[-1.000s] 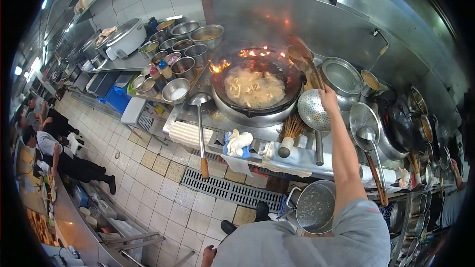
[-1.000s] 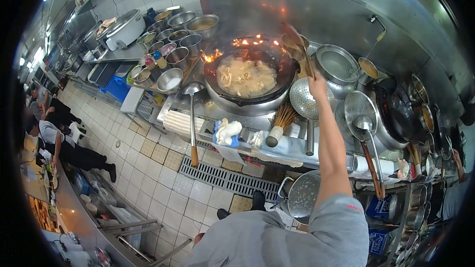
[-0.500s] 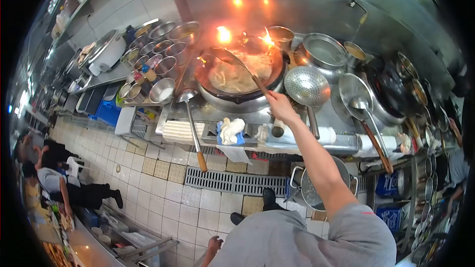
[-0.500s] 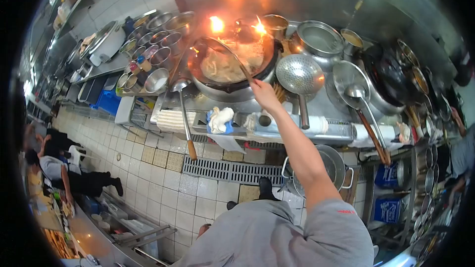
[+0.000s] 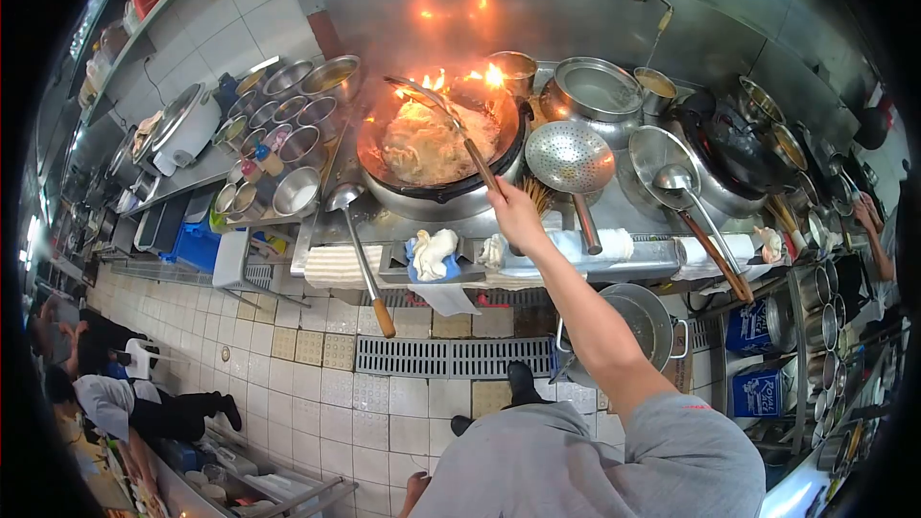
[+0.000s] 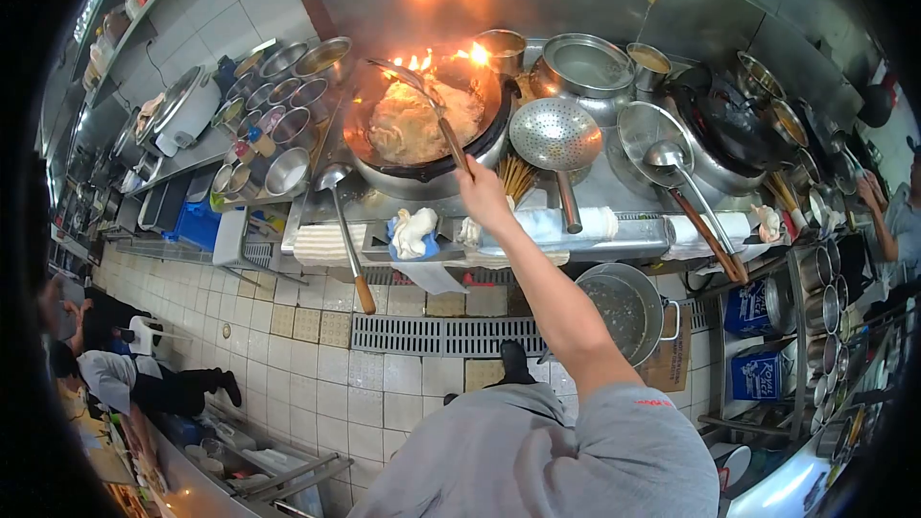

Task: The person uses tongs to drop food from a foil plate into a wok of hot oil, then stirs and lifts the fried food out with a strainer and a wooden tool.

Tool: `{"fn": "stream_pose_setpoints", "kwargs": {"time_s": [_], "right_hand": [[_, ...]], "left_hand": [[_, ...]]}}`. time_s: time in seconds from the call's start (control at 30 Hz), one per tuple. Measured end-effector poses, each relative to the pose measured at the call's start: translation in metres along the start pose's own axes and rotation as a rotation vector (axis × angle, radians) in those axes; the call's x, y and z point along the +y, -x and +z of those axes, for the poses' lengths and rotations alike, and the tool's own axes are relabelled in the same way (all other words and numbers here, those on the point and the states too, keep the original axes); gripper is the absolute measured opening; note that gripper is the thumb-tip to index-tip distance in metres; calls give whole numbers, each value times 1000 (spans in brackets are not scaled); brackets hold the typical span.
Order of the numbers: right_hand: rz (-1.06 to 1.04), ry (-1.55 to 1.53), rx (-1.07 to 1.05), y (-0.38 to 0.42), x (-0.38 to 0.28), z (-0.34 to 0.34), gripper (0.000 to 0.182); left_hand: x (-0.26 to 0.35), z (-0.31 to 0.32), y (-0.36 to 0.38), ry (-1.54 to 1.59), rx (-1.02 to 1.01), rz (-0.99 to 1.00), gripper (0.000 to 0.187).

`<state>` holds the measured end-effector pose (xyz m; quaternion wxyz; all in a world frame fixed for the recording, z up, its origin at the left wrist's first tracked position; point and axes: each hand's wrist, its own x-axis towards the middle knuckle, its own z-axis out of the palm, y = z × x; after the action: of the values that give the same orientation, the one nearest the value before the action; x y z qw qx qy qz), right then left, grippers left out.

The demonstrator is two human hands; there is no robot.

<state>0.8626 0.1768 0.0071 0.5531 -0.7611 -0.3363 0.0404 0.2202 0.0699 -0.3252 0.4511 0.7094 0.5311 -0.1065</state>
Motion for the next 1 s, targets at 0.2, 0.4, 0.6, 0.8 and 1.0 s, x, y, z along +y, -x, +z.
{"fn": "stream_pose_setpoints", "kwargs": {"time_s": [0.2, 0.4, 0.6, 0.8, 1.0], "right_hand": [[298, -156, -212, -4, 22, -1, 34], [58, -142, -96, 36, -30, -9, 37], [154, -33, -184, 10, 1, -1, 31], [130, -14, 3, -6, 36, -10, 33], [212, -107, 64, -24, 19, -36, 39]], "left_hand": [[-8, 14, -18, -8, 30, 57, 40], [56, -31, -17, 193, 28, -93, 44], [98, -49, -15, 353, -74, -229, 56], [4, -2, -18, 182, -16, -103, 41], [1, 11, -18, -117, -8, 40, 33]]}}
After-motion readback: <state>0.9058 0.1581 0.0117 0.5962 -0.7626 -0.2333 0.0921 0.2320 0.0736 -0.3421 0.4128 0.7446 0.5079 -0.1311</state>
